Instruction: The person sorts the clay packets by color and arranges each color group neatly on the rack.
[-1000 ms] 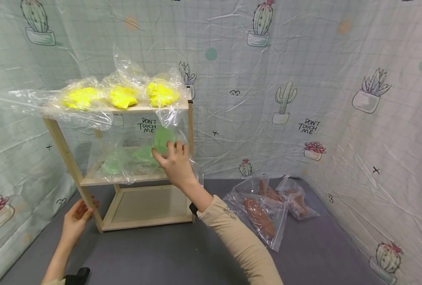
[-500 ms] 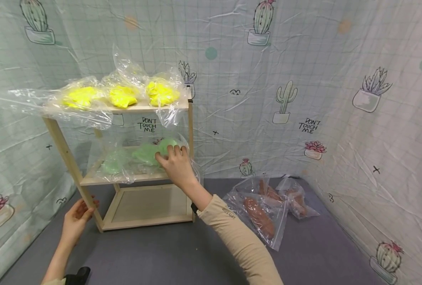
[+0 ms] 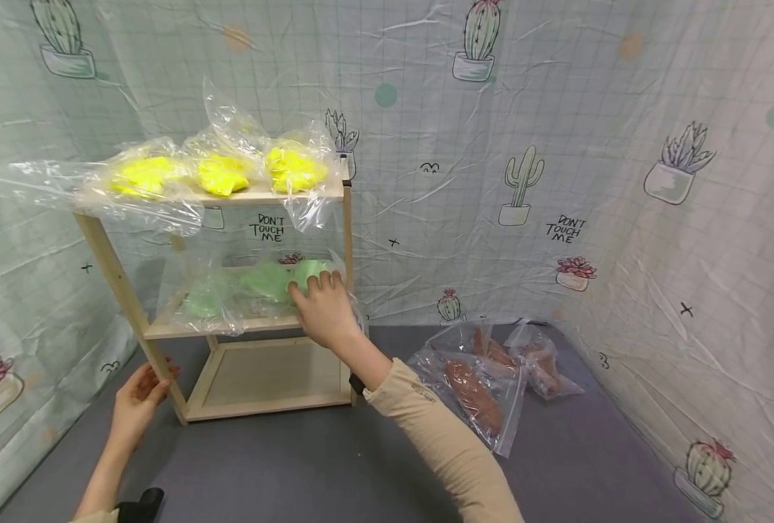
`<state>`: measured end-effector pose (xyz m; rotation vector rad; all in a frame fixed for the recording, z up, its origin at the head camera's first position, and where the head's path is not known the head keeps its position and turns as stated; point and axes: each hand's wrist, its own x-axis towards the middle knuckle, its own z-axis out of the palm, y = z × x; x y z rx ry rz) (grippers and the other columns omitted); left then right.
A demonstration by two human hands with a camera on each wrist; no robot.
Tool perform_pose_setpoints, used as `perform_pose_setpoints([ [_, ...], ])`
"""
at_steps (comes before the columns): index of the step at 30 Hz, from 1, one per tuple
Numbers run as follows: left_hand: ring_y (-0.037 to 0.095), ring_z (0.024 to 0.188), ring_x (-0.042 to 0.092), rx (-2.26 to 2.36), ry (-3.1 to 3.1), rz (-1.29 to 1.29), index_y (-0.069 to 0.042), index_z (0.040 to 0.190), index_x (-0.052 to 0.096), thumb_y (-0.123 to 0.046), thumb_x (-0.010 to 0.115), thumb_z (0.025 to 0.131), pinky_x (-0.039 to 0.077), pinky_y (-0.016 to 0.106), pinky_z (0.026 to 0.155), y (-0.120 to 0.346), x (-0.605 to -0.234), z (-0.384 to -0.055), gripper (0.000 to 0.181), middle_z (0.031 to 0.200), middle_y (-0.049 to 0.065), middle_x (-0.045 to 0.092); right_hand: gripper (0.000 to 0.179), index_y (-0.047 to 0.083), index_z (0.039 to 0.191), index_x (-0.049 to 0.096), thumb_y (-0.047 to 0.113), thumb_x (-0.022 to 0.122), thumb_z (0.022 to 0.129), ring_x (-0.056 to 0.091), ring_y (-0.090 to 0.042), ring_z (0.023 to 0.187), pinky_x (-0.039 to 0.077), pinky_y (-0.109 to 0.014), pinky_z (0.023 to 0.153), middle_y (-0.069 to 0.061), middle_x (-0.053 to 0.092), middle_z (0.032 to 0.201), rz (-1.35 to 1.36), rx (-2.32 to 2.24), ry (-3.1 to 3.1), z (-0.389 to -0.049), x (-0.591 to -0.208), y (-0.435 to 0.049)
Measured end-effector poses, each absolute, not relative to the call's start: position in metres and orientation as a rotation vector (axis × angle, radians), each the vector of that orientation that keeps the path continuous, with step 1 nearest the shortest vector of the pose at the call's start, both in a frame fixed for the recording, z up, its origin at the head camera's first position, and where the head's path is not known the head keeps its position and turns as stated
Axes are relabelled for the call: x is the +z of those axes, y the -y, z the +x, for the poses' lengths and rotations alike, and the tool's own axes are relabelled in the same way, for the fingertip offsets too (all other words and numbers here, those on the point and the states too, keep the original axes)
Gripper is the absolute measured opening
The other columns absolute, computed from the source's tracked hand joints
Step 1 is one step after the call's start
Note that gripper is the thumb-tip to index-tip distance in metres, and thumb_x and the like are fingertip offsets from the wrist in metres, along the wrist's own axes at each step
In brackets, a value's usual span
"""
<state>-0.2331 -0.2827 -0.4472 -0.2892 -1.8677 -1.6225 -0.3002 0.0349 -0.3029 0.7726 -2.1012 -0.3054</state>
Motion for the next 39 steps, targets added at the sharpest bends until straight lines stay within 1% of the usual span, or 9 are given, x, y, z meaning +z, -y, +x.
perform_pose_setpoints([
  [6, -0.007, 0.084, 0.060, -1.608, 1.871, -0.267, 0.016, 0.115, 0.045, 0.014, 0.048, 0.084, 0.045, 0.006, 0.071, 0.283, -0.449, -0.234, 0.032, 0.092, -0.018, 0.064, 0.034, 0.023, 0.120, 0.049, 0.034, 0.046, 0.089, 0.055, -0.027, 0.104, 0.042, -0.041, 0.087, -0.005, 0.061, 0.107, 0.815, -0.284, 2.018, -0.293, -0.300, -0.046],
  [12, -0.006, 0.086, 0.060, -1.623, 1.877, -0.274, -0.003, 0.115, 0.055, 0.014, 0.048, 0.083, 0.045, 0.006, 0.070, 0.283, -0.449, -0.234, 0.036, 0.093, -0.017, 0.064, 0.029, 0.021, 0.116, 0.052, 0.029, 0.048, 0.089, 0.055, -0.025, 0.104, 0.042, -0.039, 0.085, -0.005, 0.060, 0.108, 0.918, -0.191, 1.842, -0.282, -0.301, -0.062],
  [14, -0.006, 0.086, 0.060, -1.629, 1.874, -0.277, -0.006, 0.114, 0.056, 0.014, 0.048, 0.083, 0.045, 0.006, 0.071, 0.284, -0.449, -0.234, 0.037, 0.093, -0.016, 0.064, 0.030, 0.021, 0.117, 0.054, 0.028, 0.050, 0.088, 0.055, -0.024, 0.105, 0.042, -0.038, 0.085, -0.005, 0.060, 0.109, 0.950, -0.165, 1.800, -0.276, -0.300, -0.069],
  [16, -0.006, 0.086, 0.060, -1.637, 1.870, -0.281, -0.004, 0.115, 0.055, 0.012, 0.049, 0.084, 0.045, 0.006, 0.071, 0.284, -0.449, -0.235, 0.036, 0.093, -0.016, 0.064, 0.032, 0.020, 0.117, 0.055, 0.027, 0.053, 0.086, 0.054, -0.024, 0.106, 0.042, -0.038, 0.085, -0.005, 0.060, 0.110, 0.985, -0.128, 1.775, -0.271, -0.300, -0.077],
  [19, -0.006, 0.085, 0.060, -1.632, 1.862, -0.295, 0.004, 0.116, 0.052, 0.009, 0.050, 0.085, 0.045, 0.006, 0.070, 0.285, -0.450, -0.235, 0.032, 0.093, -0.015, 0.064, 0.034, 0.019, 0.118, 0.056, 0.026, 0.056, 0.084, 0.054, -0.024, 0.109, 0.042, -0.039, 0.087, -0.006, 0.060, 0.112, 1.032, -0.086, 1.752, -0.263, -0.301, -0.089],
  [23, -0.006, 0.085, 0.060, -1.634, 1.837, -0.333, 0.010, 0.117, 0.048, 0.006, 0.051, 0.085, 0.045, 0.007, 0.070, 0.285, -0.452, -0.237, 0.032, 0.093, -0.014, 0.065, 0.035, 0.018, 0.119, 0.056, 0.024, 0.056, 0.085, 0.052, -0.025, 0.113, 0.041, -0.040, 0.089, -0.008, 0.058, 0.117, 1.095, -0.018, 1.743, -0.253, -0.304, -0.107],
  [26, -0.006, 0.086, 0.060, -1.639, 1.852, -0.323, 0.011, 0.118, 0.047, 0.009, 0.050, 0.085, 0.045, 0.006, 0.070, 0.285, -0.452, -0.237, 0.033, 0.093, -0.015, 0.064, 0.032, 0.016, 0.118, 0.056, 0.022, 0.053, 0.087, 0.051, -0.025, 0.112, 0.041, -0.041, 0.088, -0.010, 0.056, 0.119, 1.127, 0.053, 1.742, -0.249, -0.310, -0.124],
  [32, -0.006, 0.084, 0.060, -1.612, 1.888, -0.254, 0.010, 0.117, 0.049, 0.014, 0.049, 0.083, 0.045, 0.006, 0.069, 0.283, -0.448, -0.234, 0.034, 0.092, -0.016, 0.064, 0.031, 0.010, 0.116, 0.056, 0.020, 0.037, 0.094, 0.051, -0.025, 0.106, 0.040, -0.039, 0.082, -0.012, 0.055, 0.117, 1.125, 0.137, 1.749, -0.251, -0.330, -0.157],
  [39, -0.007, 0.084, 0.060, -1.619, 1.878, -0.262, 0.013, 0.117, 0.045, 0.014, 0.049, 0.083, 0.045, 0.006, 0.069, 0.283, -0.449, -0.235, 0.035, 0.092, -0.016, 0.064, 0.035, 0.000, 0.115, 0.055, 0.019, 0.034, 0.094, 0.049, -0.028, 0.106, 0.037, -0.039, 0.083, -0.017, 0.053, 0.118, 1.088, 0.174, 1.809, -0.257, -0.361, -0.201],
])
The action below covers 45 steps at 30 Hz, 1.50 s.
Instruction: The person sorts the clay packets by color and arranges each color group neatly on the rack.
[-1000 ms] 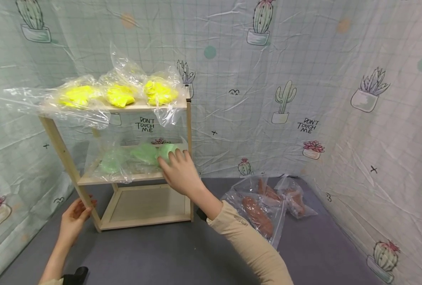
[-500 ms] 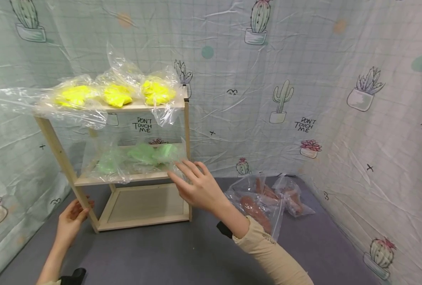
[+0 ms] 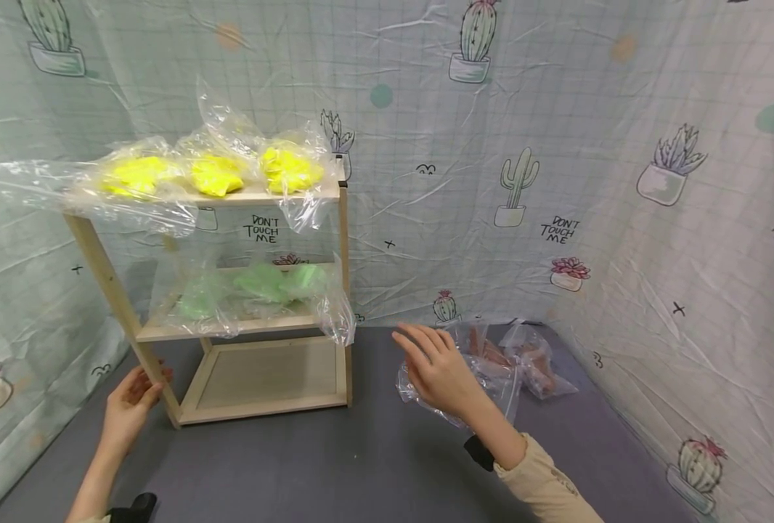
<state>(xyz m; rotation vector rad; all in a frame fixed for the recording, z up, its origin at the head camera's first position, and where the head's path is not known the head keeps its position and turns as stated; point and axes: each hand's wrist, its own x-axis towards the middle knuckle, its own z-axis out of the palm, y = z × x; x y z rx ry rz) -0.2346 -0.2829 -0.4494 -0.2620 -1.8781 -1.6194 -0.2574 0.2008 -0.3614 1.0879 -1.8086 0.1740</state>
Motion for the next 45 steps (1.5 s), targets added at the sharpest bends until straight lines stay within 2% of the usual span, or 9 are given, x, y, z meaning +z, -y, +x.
perform_pose_setpoints([
  [12, -0.008, 0.085, 0.059, -1.592, 1.913, -0.247, 0.012, 0.119, 0.045, 0.013, 0.049, 0.084, 0.045, 0.006, 0.069, 0.283, -0.449, -0.233, 0.036, 0.092, -0.018, 0.063, 0.046, 0.003, 0.120, 0.051, 0.032, 0.025, 0.097, 0.044, -0.033, 0.110, 0.037, -0.049, 0.081, -0.020, 0.047, 0.124, 0.993, 0.053, 2.036, -0.263, -0.415, -0.274],
  [17, -0.011, 0.085, 0.057, -1.502, 1.981, -0.182, 0.007, 0.119, 0.048, 0.009, 0.050, 0.085, 0.043, 0.004, 0.070, 0.282, -0.448, -0.233, 0.035, 0.093, -0.023, 0.060, 0.042, 0.005, 0.124, 0.049, 0.030, 0.041, 0.091, 0.045, -0.035, 0.110, 0.037, -0.050, 0.081, -0.021, 0.045, 0.128, 0.984, 0.014, 2.124, -0.265, -0.433, -0.295],
  [22, -0.010, 0.084, 0.058, -1.501, 1.983, -0.169, 0.007, 0.118, 0.049, 0.011, 0.050, 0.084, 0.043, 0.004, 0.070, 0.282, -0.448, -0.233, 0.034, 0.092, -0.023, 0.061, 0.056, 0.009, 0.128, 0.047, 0.029, 0.062, 0.078, 0.043, -0.036, 0.113, 0.037, -0.052, 0.080, -0.022, 0.039, 0.133, 0.985, -0.020, 2.269, -0.263, -0.447, -0.309],
  [27, -0.008, 0.084, 0.059, -1.595, 1.925, -0.230, -0.005, 0.115, 0.055, 0.013, 0.049, 0.083, 0.044, 0.005, 0.070, 0.284, -0.447, -0.233, 0.037, 0.092, -0.019, 0.063, 0.059, 0.012, 0.127, 0.048, 0.036, 0.065, 0.077, 0.044, -0.037, 0.110, 0.039, -0.050, 0.072, -0.023, 0.037, 0.133, 0.959, -0.079, 2.397, -0.261, -0.461, -0.318],
  [29, -0.008, 0.085, 0.059, -1.602, 1.922, -0.255, -0.007, 0.116, 0.055, 0.011, 0.049, 0.084, 0.044, 0.006, 0.070, 0.285, -0.448, -0.233, 0.037, 0.093, -0.018, 0.063, 0.059, 0.014, 0.128, 0.047, 0.040, 0.064, 0.078, 0.046, -0.036, 0.107, 0.040, -0.048, 0.069, -0.022, 0.037, 0.132, 0.942, -0.111, 2.447, -0.261, -0.467, -0.321],
  [34, -0.005, 0.089, 0.059, -1.623, 1.921, -0.348, 0.003, 0.123, 0.048, -0.005, 0.054, 0.087, 0.045, 0.008, 0.071, 0.308, -0.475, -0.251, 0.037, 0.100, -0.016, 0.063, 0.063, 0.018, 0.131, 0.044, 0.044, 0.063, 0.077, 0.048, -0.032, 0.103, 0.036, -0.039, 0.064, -0.021, 0.035, 0.135, 0.908, -0.138, 2.540, -0.261, -0.476, -0.326],
  [37, -0.003, 0.094, 0.059, -1.643, 1.935, -0.358, 0.000, 0.127, 0.045, -0.022, 0.057, 0.087, 0.047, 0.009, 0.072, 0.328, -0.501, -0.269, 0.047, 0.105, -0.013, 0.062, 0.062, 0.020, 0.130, 0.045, 0.046, 0.063, 0.077, 0.048, -0.030, 0.101, 0.032, -0.035, 0.061, -0.020, 0.037, 0.134, 0.901, -0.147, 2.557, -0.262, -0.478, -0.327],
  [40, 0.000, 0.096, 0.060, -1.630, 1.956, -0.323, -0.002, 0.128, 0.044, -0.030, 0.059, 0.085, 0.048, 0.011, 0.073, 0.339, -0.516, -0.280, 0.053, 0.108, -0.010, 0.062, 0.061, 0.021, 0.130, 0.046, 0.048, 0.061, 0.078, 0.049, -0.030, 0.102, 0.033, -0.036, 0.062, -0.020, 0.039, 0.133, 0.902, -0.143, 2.564, -0.264, -0.479, -0.328],
  [45, 0.002, 0.096, 0.061, -1.665, 1.922, -0.393, 0.002, 0.129, 0.042, -0.021, 0.054, 0.089, 0.048, 0.013, 0.070, 0.344, -0.519, -0.282, 0.047, 0.111, -0.007, 0.061, 0.063, 0.023, 0.130, 0.045, 0.052, 0.060, 0.077, 0.048, -0.033, 0.105, 0.038, -0.044, 0.067, -0.020, 0.041, 0.130, 0.909, -0.131, 2.576, -0.266, -0.481, -0.328],
])
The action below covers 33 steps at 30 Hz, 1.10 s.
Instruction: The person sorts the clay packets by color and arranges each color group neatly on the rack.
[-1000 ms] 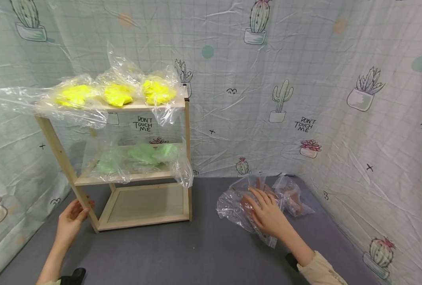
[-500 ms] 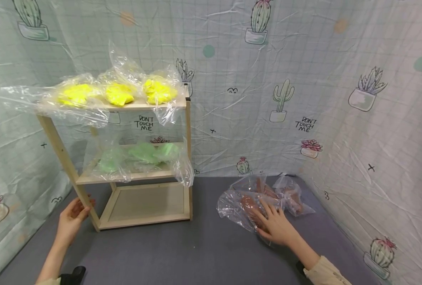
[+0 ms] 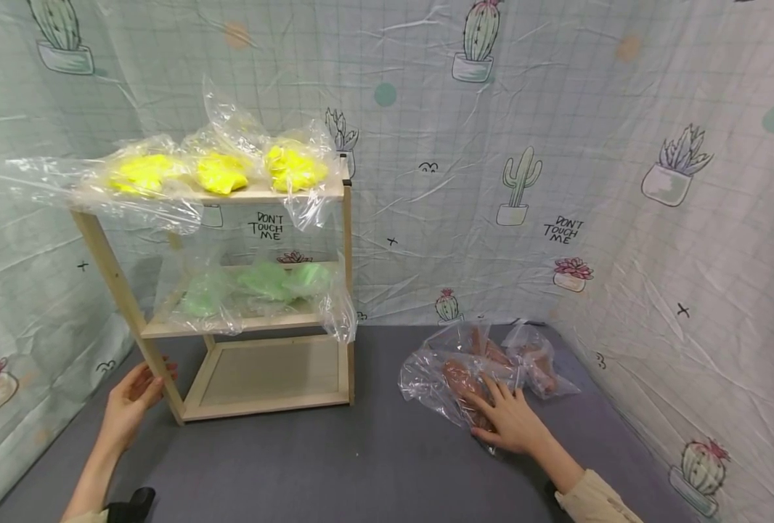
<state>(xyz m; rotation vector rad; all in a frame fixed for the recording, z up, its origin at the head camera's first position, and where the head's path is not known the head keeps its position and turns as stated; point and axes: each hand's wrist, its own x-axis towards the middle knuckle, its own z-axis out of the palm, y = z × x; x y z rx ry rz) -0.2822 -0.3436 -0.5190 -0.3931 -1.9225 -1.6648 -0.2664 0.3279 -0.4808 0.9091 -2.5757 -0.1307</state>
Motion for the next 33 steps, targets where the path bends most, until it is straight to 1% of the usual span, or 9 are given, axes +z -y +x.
perform_pose_setpoints([
  [5, 0.003, 0.095, 0.062, -1.691, 1.892, -0.457, 0.007, 0.128, 0.039, -0.011, 0.050, 0.091, 0.048, 0.014, 0.068, 0.340, -0.514, -0.280, 0.043, 0.110, -0.006, 0.062, 0.067, 0.022, 0.131, 0.044, 0.056, 0.060, 0.075, 0.048, -0.036, 0.105, 0.040, -0.051, 0.071, -0.020, 0.044, 0.127, 0.921, -0.110, 2.586, -0.269, -0.481, -0.327],
  [9, 0.001, 0.092, 0.062, -1.632, 1.953, -0.326, 0.003, 0.128, 0.042, -0.029, 0.053, 0.089, 0.048, 0.014, 0.067, 0.338, -0.516, -0.282, 0.051, 0.107, -0.010, 0.062, 0.069, 0.022, 0.131, 0.043, 0.057, 0.060, 0.074, 0.050, -0.036, 0.101, 0.040, -0.053, 0.073, -0.021, 0.044, 0.125, 0.922, -0.120, 2.610, -0.270, -0.482, -0.326],
  [12, 0.001, 0.091, 0.061, -1.606, 1.978, -0.273, 0.001, 0.128, 0.043, -0.036, 0.053, 0.088, 0.048, 0.014, 0.067, 0.338, -0.518, -0.283, 0.055, 0.106, -0.011, 0.062, 0.069, 0.021, 0.130, 0.044, 0.056, 0.061, 0.074, 0.050, -0.036, 0.101, 0.040, -0.053, 0.073, -0.021, 0.046, 0.123, 0.938, -0.122, 2.588, -0.270, -0.483, -0.325],
  [15, 0.001, 0.090, 0.061, -1.590, 1.979, -0.259, 0.001, 0.128, 0.044, -0.030, 0.053, 0.089, 0.048, 0.014, 0.066, 0.338, -0.517, -0.282, 0.050, 0.105, -0.011, 0.062, 0.067, 0.020, 0.129, 0.045, 0.055, 0.062, 0.074, 0.051, -0.036, 0.099, 0.041, -0.053, 0.073, -0.021, 0.048, 0.119, 0.975, -0.146, 2.541, -0.271, -0.486, -0.325],
  [19, 0.001, 0.090, 0.062, -1.601, 1.960, -0.242, 0.002, 0.127, 0.044, -0.016, 0.051, 0.091, 0.047, 0.013, 0.065, 0.338, -0.519, -0.282, 0.041, 0.106, -0.009, 0.062, 0.065, 0.020, 0.128, 0.045, 0.054, 0.061, 0.075, 0.053, -0.032, 0.095, 0.041, -0.047, 0.068, -0.020, 0.051, 0.114, 1.015, -0.211, 2.479, -0.274, -0.488, -0.323],
  [23, 0.002, 0.089, 0.062, -1.656, 1.899, -0.268, 0.005, 0.125, 0.043, -0.006, 0.049, 0.090, 0.046, 0.013, 0.065, 0.338, -0.520, -0.283, 0.037, 0.106, -0.008, 0.062, 0.063, 0.021, 0.126, 0.045, 0.051, 0.064, 0.074, 0.051, -0.027, 0.087, 0.036, -0.038, 0.062, -0.017, 0.051, 0.105, 1.033, -0.265, 2.411, -0.275, -0.488, -0.319],
  [26, 0.004, 0.090, 0.063, -1.742, 1.831, -0.374, 0.006, 0.125, 0.044, -0.003, 0.047, 0.090, 0.047, 0.014, 0.067, 0.332, -0.513, -0.277, 0.036, 0.107, -0.004, 0.063, 0.059, 0.021, 0.123, 0.047, 0.044, 0.067, 0.072, 0.044, -0.018, 0.076, 0.026, -0.031, 0.059, -0.013, 0.049, 0.094, 1.037, -0.266, 2.379, -0.274, -0.487, -0.316],
  [29, 0.005, 0.089, 0.063, -1.752, 1.818, -0.382, 0.007, 0.124, 0.044, -0.002, 0.047, 0.090, 0.047, 0.015, 0.068, 0.332, -0.513, -0.278, 0.036, 0.106, -0.003, 0.063, 0.055, 0.020, 0.121, 0.049, 0.035, 0.067, 0.071, 0.031, -0.012, 0.068, 0.015, -0.029, 0.059, -0.008, 0.044, 0.084, 1.026, -0.264, 2.365, -0.272, -0.487, -0.314],
  [33, 0.004, 0.088, 0.063, -1.696, 1.866, -0.281, 0.008, 0.125, 0.042, -0.003, 0.048, 0.090, 0.048, 0.013, 0.067, 0.336, -0.521, -0.286, 0.037, 0.106, -0.005, 0.062, 0.054, 0.020, 0.120, 0.050, 0.025, 0.063, 0.068, 0.021, -0.012, 0.067, 0.011, -0.030, 0.059, -0.006, 0.040, 0.080, 1.009, -0.272, 2.369, -0.269, -0.486, -0.312],
])
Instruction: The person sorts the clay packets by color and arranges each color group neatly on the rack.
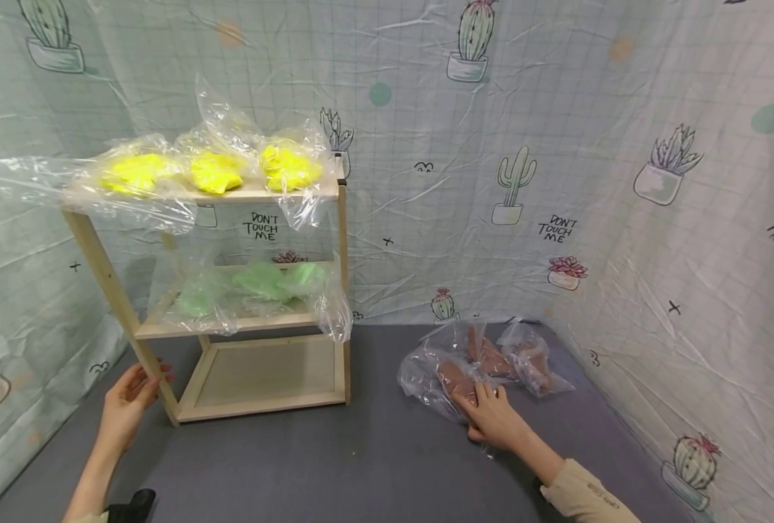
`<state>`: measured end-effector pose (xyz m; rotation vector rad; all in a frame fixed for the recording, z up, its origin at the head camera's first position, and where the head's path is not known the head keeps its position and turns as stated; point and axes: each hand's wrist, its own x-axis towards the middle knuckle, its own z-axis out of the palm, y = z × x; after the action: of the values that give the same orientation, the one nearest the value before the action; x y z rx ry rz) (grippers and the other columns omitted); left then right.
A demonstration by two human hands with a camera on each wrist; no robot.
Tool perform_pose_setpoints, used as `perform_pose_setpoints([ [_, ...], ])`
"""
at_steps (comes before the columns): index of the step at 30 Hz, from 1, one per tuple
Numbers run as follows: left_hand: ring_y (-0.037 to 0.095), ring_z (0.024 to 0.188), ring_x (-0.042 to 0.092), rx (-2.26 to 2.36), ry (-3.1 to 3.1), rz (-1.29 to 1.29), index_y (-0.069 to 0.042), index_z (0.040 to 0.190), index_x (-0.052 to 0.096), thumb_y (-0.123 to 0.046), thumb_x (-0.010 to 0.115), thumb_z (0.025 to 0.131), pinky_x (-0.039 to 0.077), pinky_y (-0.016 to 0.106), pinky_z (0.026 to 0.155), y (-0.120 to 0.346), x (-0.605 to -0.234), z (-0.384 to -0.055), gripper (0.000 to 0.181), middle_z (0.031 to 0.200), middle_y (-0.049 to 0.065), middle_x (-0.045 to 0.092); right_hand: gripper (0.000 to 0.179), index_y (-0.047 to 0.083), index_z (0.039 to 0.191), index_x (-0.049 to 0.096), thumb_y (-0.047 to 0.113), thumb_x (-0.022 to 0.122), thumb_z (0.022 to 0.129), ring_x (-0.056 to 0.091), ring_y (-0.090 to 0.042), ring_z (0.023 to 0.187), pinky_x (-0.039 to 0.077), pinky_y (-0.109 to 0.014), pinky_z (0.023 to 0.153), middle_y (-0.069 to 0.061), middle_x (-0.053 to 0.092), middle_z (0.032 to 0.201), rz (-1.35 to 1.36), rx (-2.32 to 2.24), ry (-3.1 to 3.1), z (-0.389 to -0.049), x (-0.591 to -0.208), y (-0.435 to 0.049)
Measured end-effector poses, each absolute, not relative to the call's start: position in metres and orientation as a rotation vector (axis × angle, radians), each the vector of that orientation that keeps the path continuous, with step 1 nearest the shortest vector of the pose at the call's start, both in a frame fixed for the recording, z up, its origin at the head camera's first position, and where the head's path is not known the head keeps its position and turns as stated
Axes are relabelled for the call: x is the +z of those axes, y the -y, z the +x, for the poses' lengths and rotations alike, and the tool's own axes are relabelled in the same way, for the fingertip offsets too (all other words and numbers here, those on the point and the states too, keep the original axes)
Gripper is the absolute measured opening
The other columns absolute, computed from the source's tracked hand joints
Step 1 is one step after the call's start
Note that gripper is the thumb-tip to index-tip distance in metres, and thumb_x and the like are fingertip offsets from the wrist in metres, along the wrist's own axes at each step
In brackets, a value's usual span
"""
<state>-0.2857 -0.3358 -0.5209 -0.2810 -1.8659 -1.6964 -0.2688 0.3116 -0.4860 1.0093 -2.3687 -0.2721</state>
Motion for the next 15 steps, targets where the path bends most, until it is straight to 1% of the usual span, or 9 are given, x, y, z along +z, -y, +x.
perform_pose_setpoints([
  [3, 0.003, 0.088, 0.062, -1.671, 1.888, -0.267, 0.005, 0.126, 0.043, -0.004, 0.048, 0.090, 0.048, 0.013, 0.067, 0.334, -0.519, -0.284, 0.037, 0.105, -0.006, 0.062, 0.053, 0.020, 0.121, 0.050, 0.024, 0.060, 0.069, 0.020, -0.013, 0.068, 0.011, -0.031, 0.060, -0.008, 0.040, 0.084, 0.991, -0.287, 2.380, -0.266, -0.485, -0.311],
  [7, 0.003, 0.088, 0.062, -1.660, 1.880, -0.329, 0.004, 0.126, 0.044, -0.004, 0.048, 0.090, 0.048, 0.013, 0.067, 0.333, -0.515, -0.281, 0.037, 0.105, -0.006, 0.062, 0.050, 0.022, 0.120, 0.051, 0.025, 0.057, 0.070, 0.024, -0.015, 0.071, 0.012, -0.032, 0.061, -0.011, 0.041, 0.090, 0.985, -0.313, 2.360, -0.263, -0.483, -0.309],
  [9, 0.003, 0.088, 0.062, -1.649, 1.884, -0.343, 0.003, 0.126, 0.044, -0.003, 0.048, 0.090, 0.048, 0.013, 0.066, 0.334, -0.515, -0.281, 0.037, 0.105, -0.006, 0.063, 0.047, 0.023, 0.119, 0.052, 0.026, 0.054, 0.072, 0.025, -0.015, 0.072, 0.012, -0.033, 0.061, -0.011, 0.041, 0.091, 0.998, -0.307, 2.336, -0.261, -0.481, -0.308],
  [12, 0.002, 0.088, 0.062, -1.633, 1.902, -0.299, 0.002, 0.125, 0.046, -0.004, 0.048, 0.090, 0.048, 0.013, 0.066, 0.334, -0.517, -0.283, 0.036, 0.104, -0.007, 0.063, 0.038, 0.023, 0.119, 0.052, 0.028, 0.042, 0.083, 0.025, -0.015, 0.072, 0.012, -0.032, 0.061, -0.011, 0.042, 0.090, 1.030, -0.263, 2.287, -0.258, -0.479, -0.305],
  [15, 0.002, 0.087, 0.062, -1.597, 1.938, -0.232, 0.001, 0.125, 0.046, -0.006, 0.048, 0.091, 0.048, 0.012, 0.066, 0.333, -0.518, -0.283, 0.035, 0.103, -0.009, 0.063, 0.041, 0.022, 0.118, 0.054, 0.032, 0.024, 0.091, 0.026, -0.015, 0.071, 0.013, -0.031, 0.061, -0.011, 0.044, 0.090, 1.050, -0.205, 2.235, -0.253, -0.477, -0.301],
])
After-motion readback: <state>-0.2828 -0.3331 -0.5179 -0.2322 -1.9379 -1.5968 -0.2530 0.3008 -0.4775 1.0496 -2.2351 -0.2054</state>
